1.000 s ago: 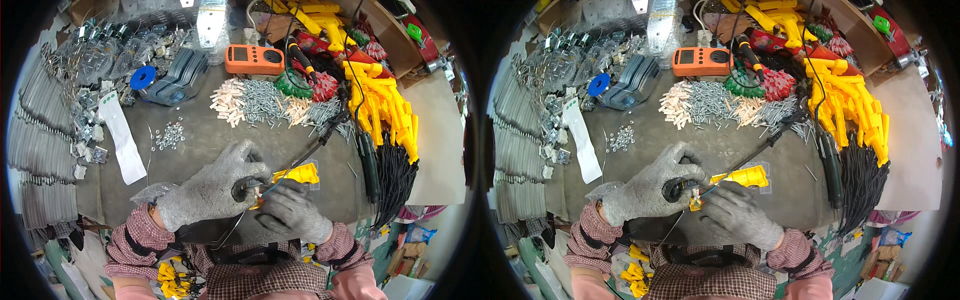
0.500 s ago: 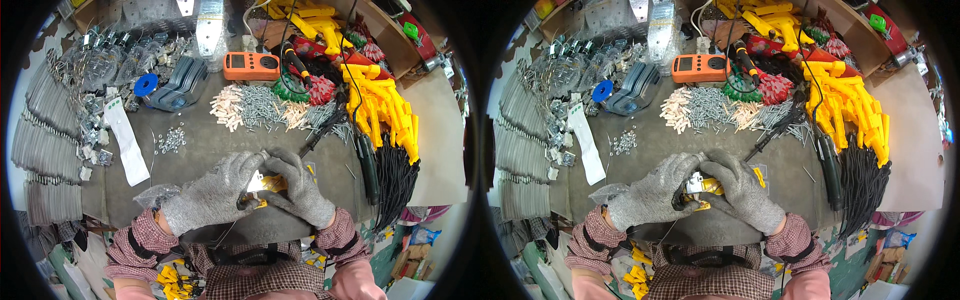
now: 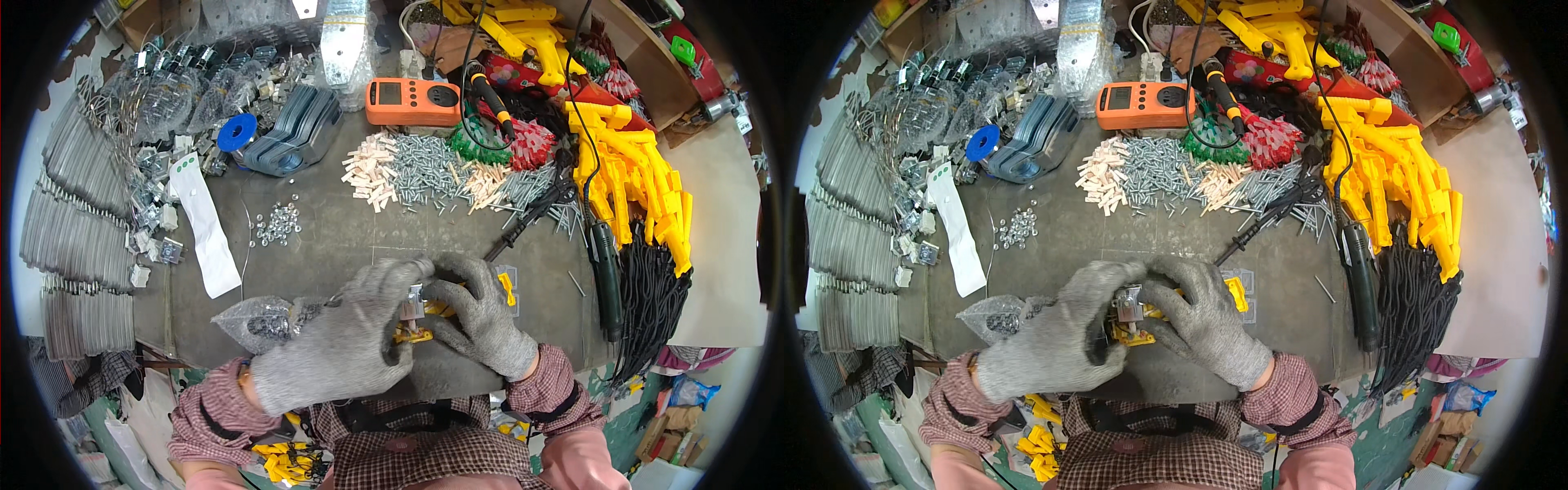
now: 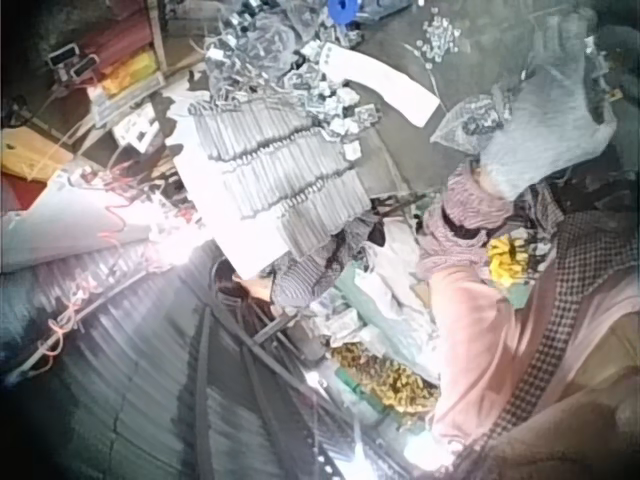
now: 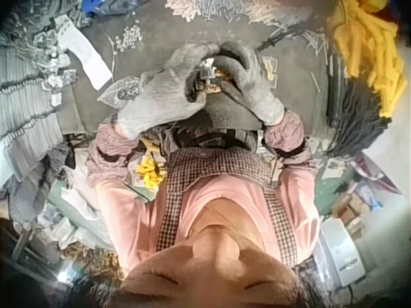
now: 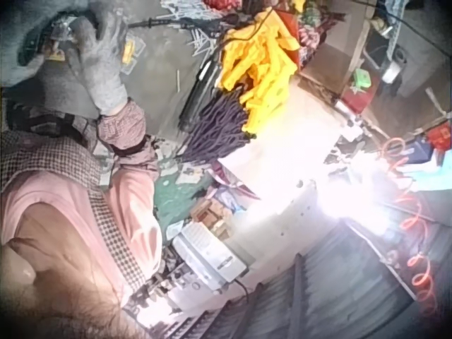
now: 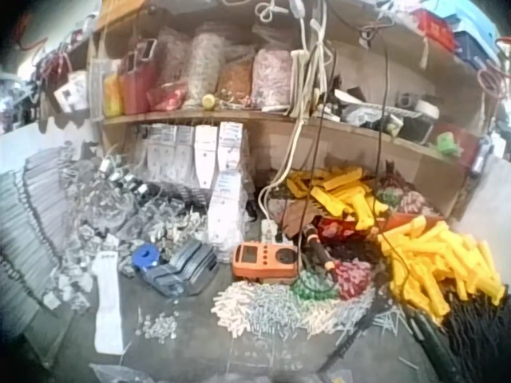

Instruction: Soldering wires to a component and assembling a yellow plastic housing.

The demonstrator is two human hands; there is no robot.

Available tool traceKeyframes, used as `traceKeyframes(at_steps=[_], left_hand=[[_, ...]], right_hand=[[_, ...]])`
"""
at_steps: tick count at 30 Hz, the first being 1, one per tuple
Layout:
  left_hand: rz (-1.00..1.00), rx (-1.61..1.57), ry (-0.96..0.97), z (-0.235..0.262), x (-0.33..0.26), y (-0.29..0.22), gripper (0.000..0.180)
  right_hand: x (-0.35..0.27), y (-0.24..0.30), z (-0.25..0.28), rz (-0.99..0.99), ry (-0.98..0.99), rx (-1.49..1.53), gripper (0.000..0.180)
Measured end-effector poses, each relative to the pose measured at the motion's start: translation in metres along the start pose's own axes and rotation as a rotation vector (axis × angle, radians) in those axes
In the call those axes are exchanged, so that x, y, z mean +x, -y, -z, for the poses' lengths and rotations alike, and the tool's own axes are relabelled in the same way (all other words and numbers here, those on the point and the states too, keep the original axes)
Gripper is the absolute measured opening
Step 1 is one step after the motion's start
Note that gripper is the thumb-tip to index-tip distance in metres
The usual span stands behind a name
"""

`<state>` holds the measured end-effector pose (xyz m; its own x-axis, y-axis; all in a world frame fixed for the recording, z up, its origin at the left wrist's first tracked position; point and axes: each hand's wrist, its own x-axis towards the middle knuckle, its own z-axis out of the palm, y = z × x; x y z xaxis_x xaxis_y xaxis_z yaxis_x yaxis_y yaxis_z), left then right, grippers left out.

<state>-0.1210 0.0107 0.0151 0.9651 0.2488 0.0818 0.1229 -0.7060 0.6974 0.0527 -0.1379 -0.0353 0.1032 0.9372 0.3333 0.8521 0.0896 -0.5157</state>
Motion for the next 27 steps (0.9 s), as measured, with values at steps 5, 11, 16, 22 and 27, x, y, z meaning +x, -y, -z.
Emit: traceKeyframes(at_steps=[5, 11, 16, 22, 27], left_hand=[[0.031, 0.210, -0.020, -0.006, -0.021, 0.000, 0.091], [0.049, 0.226, -0.055, -0.019, -0.024, 0.006, 0.094], [0.041, 0.200, -0.055, -0.016, -0.023, 0.004, 0.095], [0.055, 0.240, -0.021, -0.016, -0.023, 0.003, 0.099], [0.035, 0.241, -0.010, -0.016, -0.020, 0.003, 0.099]], right_hand=[[-0.001, -0.002, 0.001, 0.033, 0.138, 0.031, 0.046], [0.004, 0.003, 0.003, 0.038, 0.096, 0.064, 0.039], [0.005, 0.005, -0.001, 0.016, 0.035, 0.059, 0.042], [0.002, 0.003, 0.001, 0.022, 0.092, 0.095, 0.048], [0.004, -0.001, 0.004, 0.013, 0.106, 0.132, 0.049]])
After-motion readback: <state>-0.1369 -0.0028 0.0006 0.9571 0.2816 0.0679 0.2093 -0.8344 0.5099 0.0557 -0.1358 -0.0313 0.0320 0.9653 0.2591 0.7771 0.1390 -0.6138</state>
